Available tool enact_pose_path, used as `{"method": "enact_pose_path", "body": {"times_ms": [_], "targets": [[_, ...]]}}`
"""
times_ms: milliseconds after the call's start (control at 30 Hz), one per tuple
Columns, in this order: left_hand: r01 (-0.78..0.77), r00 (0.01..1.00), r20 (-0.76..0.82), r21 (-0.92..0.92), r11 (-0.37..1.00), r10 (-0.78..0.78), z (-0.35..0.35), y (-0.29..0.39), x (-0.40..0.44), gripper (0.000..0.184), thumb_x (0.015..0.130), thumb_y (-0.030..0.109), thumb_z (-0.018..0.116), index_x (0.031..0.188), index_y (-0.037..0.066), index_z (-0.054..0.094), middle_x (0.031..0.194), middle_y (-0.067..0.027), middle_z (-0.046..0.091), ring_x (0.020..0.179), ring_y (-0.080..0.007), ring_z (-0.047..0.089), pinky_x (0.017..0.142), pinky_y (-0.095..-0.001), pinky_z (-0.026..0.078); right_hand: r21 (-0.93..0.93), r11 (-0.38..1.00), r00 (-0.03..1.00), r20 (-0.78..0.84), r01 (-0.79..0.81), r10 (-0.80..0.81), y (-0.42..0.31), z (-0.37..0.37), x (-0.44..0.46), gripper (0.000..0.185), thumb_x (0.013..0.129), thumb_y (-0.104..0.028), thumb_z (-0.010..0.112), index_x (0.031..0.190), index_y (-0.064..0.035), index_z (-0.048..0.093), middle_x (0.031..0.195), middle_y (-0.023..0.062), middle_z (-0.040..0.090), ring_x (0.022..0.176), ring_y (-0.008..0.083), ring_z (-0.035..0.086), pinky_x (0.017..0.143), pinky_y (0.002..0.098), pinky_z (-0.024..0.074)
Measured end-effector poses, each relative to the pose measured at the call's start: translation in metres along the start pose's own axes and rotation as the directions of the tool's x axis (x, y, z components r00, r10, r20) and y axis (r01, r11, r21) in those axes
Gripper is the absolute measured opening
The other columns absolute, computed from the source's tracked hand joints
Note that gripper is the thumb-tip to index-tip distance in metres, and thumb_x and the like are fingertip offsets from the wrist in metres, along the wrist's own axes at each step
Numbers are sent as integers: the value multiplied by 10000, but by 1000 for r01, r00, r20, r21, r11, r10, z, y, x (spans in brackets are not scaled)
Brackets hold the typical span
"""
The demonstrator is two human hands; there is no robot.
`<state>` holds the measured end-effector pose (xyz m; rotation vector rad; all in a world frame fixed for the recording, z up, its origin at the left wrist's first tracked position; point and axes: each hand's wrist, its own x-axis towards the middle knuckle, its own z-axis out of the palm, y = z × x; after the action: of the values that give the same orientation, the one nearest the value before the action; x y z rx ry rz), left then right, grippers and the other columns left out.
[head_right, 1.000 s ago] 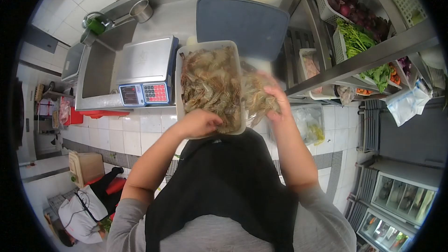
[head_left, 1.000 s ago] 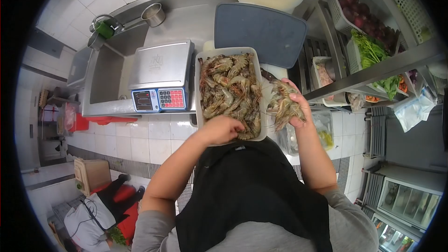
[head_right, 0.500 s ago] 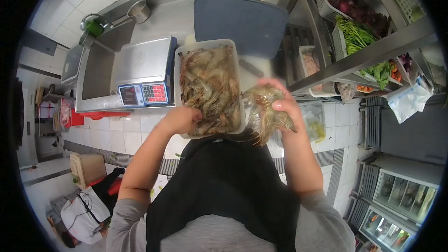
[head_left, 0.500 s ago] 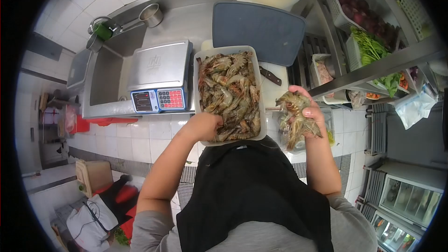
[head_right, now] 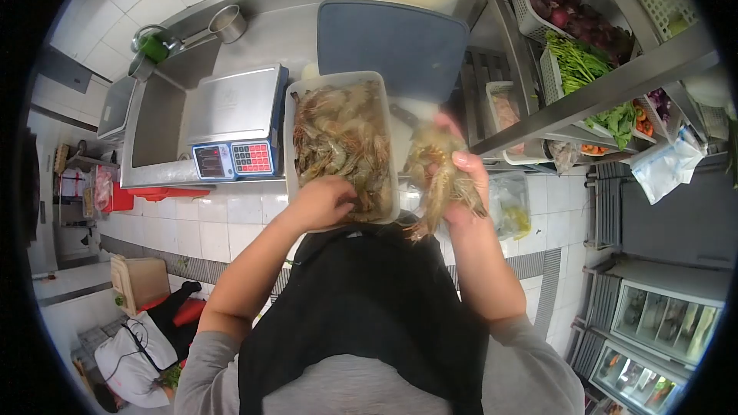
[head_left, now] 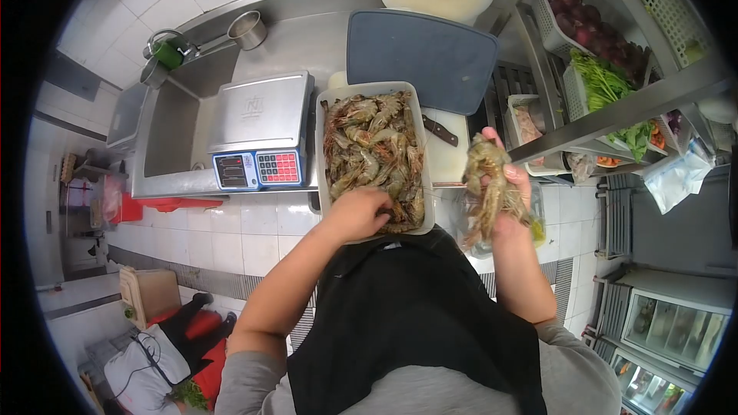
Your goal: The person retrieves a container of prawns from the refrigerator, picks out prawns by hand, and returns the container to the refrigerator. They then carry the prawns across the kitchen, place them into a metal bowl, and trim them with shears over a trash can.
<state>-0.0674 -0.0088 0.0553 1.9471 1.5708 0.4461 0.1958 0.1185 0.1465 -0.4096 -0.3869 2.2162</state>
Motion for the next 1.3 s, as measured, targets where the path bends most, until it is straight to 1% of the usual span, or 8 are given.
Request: {"method": "enact_pose_path", "body": {"times_ms": [67, 133, 233, 533, 767, 1033, 1167, 1300], "targets": [[-77, 996, -55, -22, 997, 76, 12, 11, 19, 248, 799, 147, 747, 1033, 77, 703, 1052, -119, 691, 1058, -351, 656, 894, -464, 536, 49, 999, 997, 71, -17, 13, -12, 8, -7, 726, 773, -130, 738, 1456, -72, 501, 1274, 140, 608, 862, 224, 689, 775, 330, 621], [-399, 893, -176, 115, 910, 414, 29, 14, 41, 214, 813, 144, 704, 1016, 75, 707, 1074, -92, 682, 1116, -313, 625, 970, -433, 501, 65, 997, 981, 185, 46, -57, -26, 12, -10, 730, 809, -96, 691, 1489, -70, 425, 1241, 162, 547, 835, 213, 668, 740, 428, 666], [-422, 906, 146, 328, 845, 396, 40, 18, 61, 235, 822, 169, 659, 1034, 86, 718, 1091, -72, 665, 1165, -282, 587, 1045, -423, 445, 18, 993, 968, 220, 121, -122, -48, 20, -16, 708, 815, -99, 697, 1473, -74, 436, 1157, 140, 533, 833, 212, 664, 745, 473, 669], [-447, 895, 231, 456, 770, 382, 23, 23, 58, 256, 848, 189, 626, 1067, 116, 736, 1129, -104, 632, 1187, -296, 557, 1100, -460, 384, -23, 985, 983, 67, 174, -172, -47, 7, -29, 740, 811, -102, 695, 1493, -44, 413, 1183, 158, 574, 793, 213, 655, 726, 405, 656], [-363, 925, 310, 541, 758, 222, 25, 30, 56, 227, 861, 206, 656, 1016, 117, 797, 1270, -89, 650, 1295, -280, 524, 1128, -432, 358, -173, 975, 989, -33, 139, -147, -39, -22, -22, 697, 814, -113, 703, 1470, -38, 478, 1292, 144, 613, 977, 215, 669, 833, 301, 601], [-583, 810, 490, 618, 527, 322, 30, 30, 66, 228, 863, 218, 610, 972, 102, 773, 1144, -41, 684, 1267, -265, 534, 1265, -553, 212, -190, 977, 993, -47, 102, -112, -32, -22, -14, 693, 816, -123, 701, 1467, -32, 480, 1295, 149, 615, 1024, 232, 677, 854, 325, 601], [-566, 818, 491, 596, 570, 299, 24, 25, 73, 262, 811, 234, 672, 1022, 113, 771, 1122, -32, 703, 1273, -257, 539, 1281, -565, 171, -200, 975, 992, -57, 97, -110, -32, -23, -15, 683, 816, -126, 703, 1458, -33, 488, 1296, 152, 617, 1013, 238, 681, 856, 342, 603], [-512, 859, 219, 361, 779, 463, 3, 21, 68, 219, 745, 222, 737, 931, 104, 738, 938, -45, 712, 1111, -272, 630, 1237, -564, 258, -204, 975, 993, -64, 82, -97, -33, -28, -19, 678, 817, -129, 703, 1455, -40, 493, 1296, 156, 618, 1015, 244, 682, 857, 360, 606]]}}
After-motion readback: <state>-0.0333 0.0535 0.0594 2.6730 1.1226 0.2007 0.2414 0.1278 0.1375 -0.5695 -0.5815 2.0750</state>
